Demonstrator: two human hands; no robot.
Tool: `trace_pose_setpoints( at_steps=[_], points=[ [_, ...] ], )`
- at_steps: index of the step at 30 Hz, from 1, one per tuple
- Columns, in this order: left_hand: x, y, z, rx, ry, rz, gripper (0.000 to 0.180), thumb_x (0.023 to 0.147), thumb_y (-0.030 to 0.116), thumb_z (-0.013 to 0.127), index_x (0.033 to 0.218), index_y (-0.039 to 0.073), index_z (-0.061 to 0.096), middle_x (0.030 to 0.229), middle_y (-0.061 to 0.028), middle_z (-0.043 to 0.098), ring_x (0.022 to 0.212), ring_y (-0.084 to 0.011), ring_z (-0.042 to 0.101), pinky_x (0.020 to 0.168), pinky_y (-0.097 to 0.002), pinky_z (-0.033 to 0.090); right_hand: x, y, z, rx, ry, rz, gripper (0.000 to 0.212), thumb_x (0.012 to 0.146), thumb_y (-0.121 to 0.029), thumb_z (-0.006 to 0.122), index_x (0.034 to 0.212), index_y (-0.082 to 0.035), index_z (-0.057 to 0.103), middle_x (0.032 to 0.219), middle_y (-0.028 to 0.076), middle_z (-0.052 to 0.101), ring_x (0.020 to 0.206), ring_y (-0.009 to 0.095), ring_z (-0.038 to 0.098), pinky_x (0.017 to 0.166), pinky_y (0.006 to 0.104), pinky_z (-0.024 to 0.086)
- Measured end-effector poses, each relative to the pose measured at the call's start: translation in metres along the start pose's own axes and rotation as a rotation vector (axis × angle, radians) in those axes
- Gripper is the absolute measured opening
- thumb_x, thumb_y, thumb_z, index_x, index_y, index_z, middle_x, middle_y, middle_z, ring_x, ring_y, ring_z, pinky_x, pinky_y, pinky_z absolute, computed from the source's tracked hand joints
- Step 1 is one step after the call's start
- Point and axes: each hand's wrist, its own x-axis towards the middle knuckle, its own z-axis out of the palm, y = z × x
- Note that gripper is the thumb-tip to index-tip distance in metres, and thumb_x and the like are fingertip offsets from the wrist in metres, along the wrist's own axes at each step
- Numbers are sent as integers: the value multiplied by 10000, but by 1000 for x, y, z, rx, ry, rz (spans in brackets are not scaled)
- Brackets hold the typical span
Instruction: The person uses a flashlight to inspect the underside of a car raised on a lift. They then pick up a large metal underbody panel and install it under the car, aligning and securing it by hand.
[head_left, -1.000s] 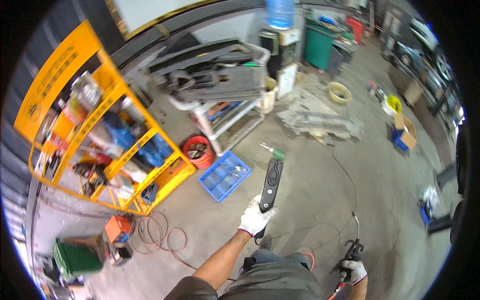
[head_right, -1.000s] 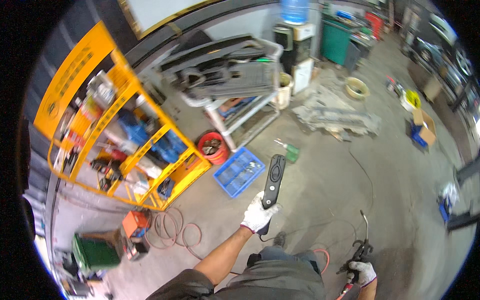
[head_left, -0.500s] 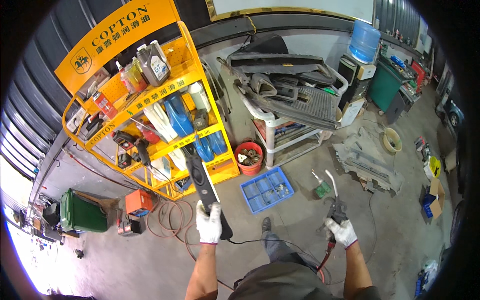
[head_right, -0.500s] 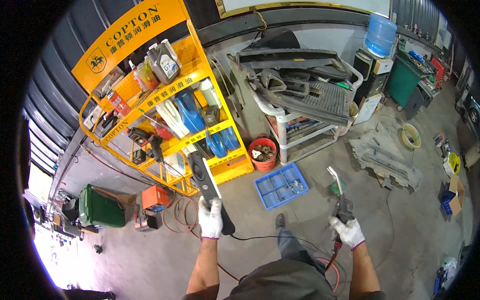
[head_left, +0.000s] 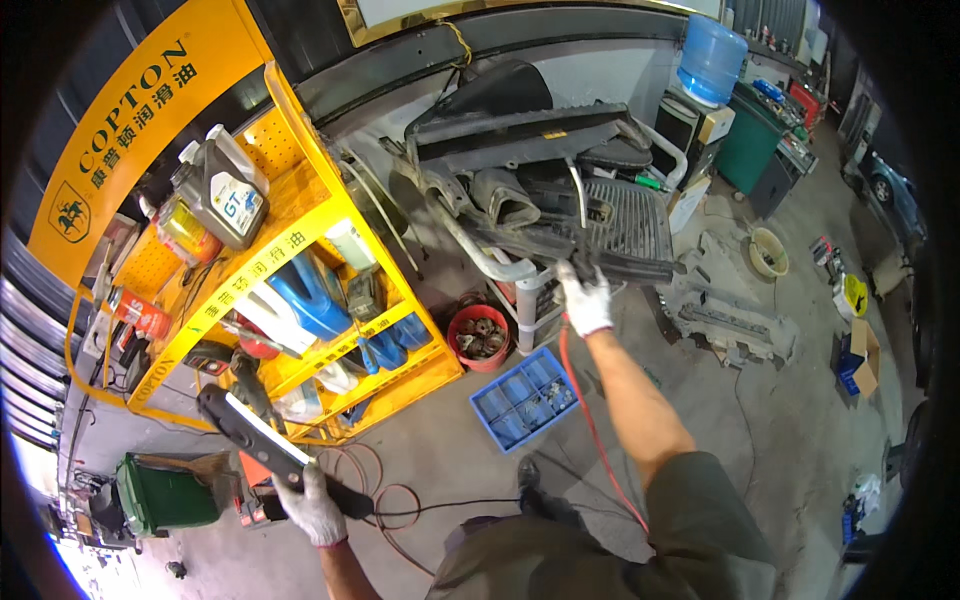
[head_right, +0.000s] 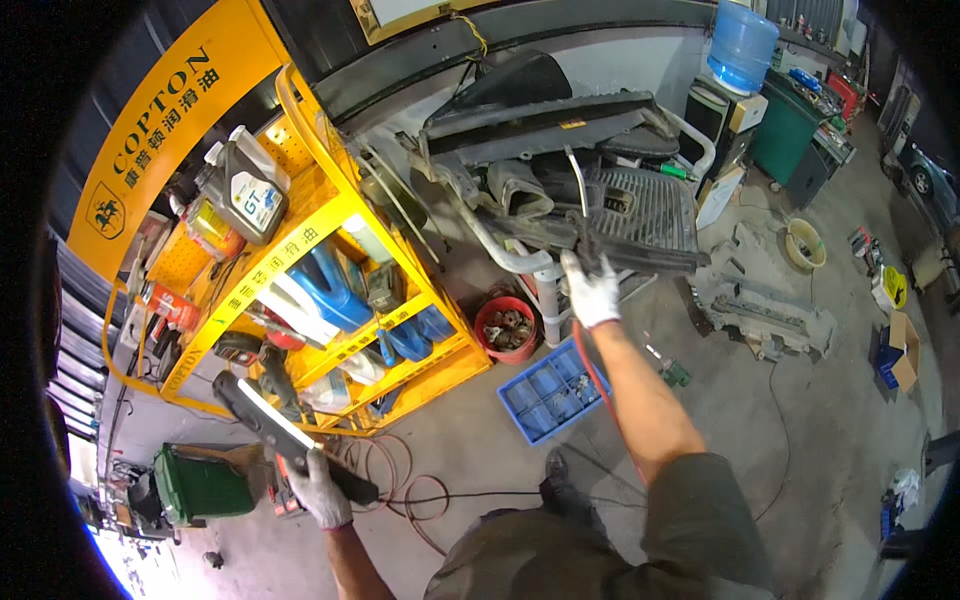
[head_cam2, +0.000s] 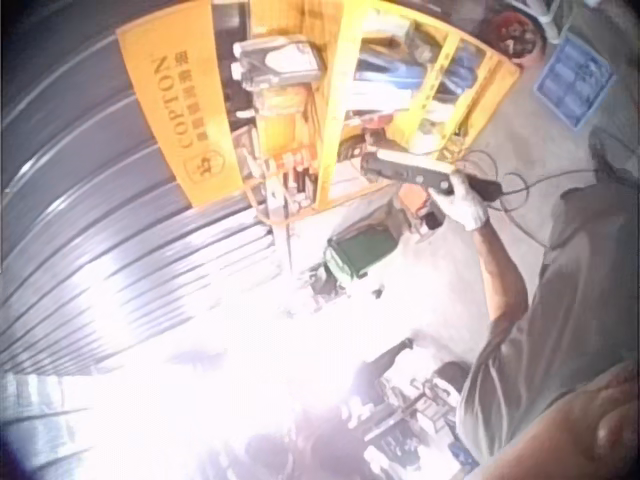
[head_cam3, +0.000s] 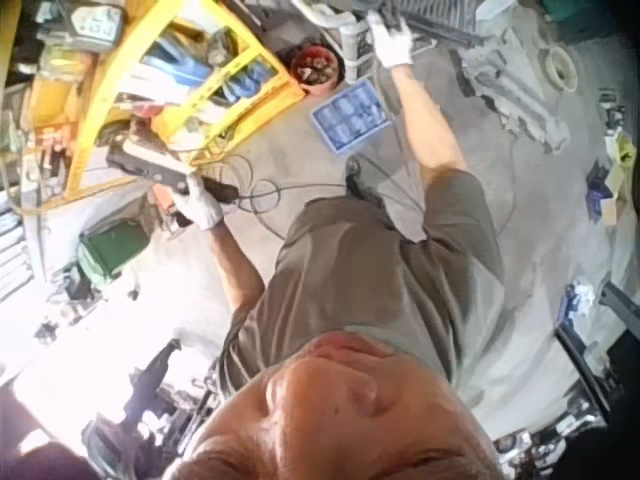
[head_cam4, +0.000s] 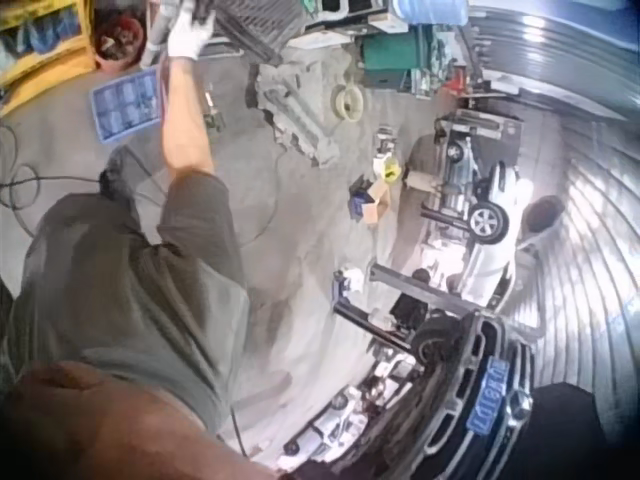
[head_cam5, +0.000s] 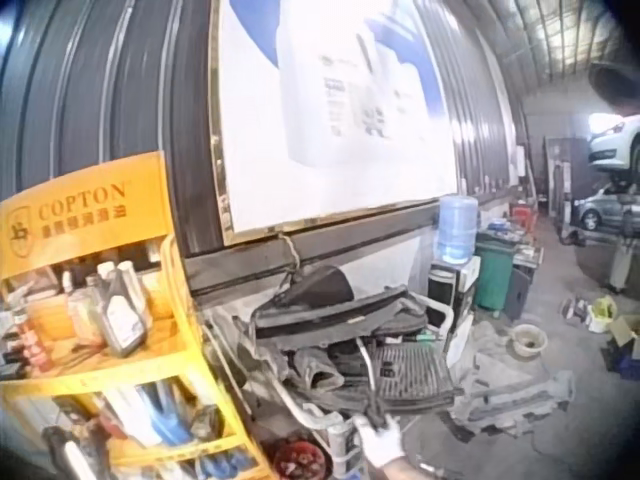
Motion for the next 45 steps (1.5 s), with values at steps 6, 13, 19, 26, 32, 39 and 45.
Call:
trace_pose_setpoints(
  at_steps=[6,13,19,26,32,39,45],
  points=[
    [44,-32,-37,129,21,-12,448,924,163,664,1305,-17,510,989,-27,575,848,-113,527,770,-268,471,110,127,80,8,213,-109,545,905,-311,794,1314,-15,586,1084,90,733,950,207,681,879,345,522],
    [162,-32,-64,69,-69,78,584,894,262,727,1355,-12,495,979,-5,573,820,-103,519,754,-257,463,88,122,116,-1173,195,78,884,962,-731,321,1360,11,588,1344,295,591,1319,438,507,1119,458,401],
    [258,29,-14,-163,-353,54,556,769,68,710,1281,5,502,986,-45,622,817,-129,596,725,-273,520,69,144,89,-1374,-47,215,708,982,-622,406,1192,-10,693,1228,306,644,1190,444,603,1035,490,481],
    [290,129,100,-34,-849,140,622,831,102,788,1346,-66,480,1049,-98,678,855,-147,648,765,-287,548,-63,227,72,-954,-61,448,601,913,-505,671,1201,22,667,1123,247,720,1105,357,687,933,446,553],
    [375,107,224,-55,-1017,-67,440,909,360,737,1201,41,654,1012,-45,664,885,-165,604,795,-344,511,-224,270,43,-877,-155,600,535,959,-472,644,1225,-9,677,914,109,733,768,186,694,690,388,561],
    [471,86,298,229,-1080,-9,325,956,419,683,866,112,628,661,12,535,570,-141,521,524,-286,425,-414,243,-56,-935,515,461,579,937,-510,631,1222,-9,683,1054,226,733,879,285,741,828,397,576],
    [413,108,319,451,-995,317,301,947,390,670,832,112,650,677,-12,570,579,-162,554,525,-309,452,-623,217,-147,-126,1012,761,410,966,-343,662,1195,-4,686,904,121,725,719,216,705,653,373,618]
  ],
)
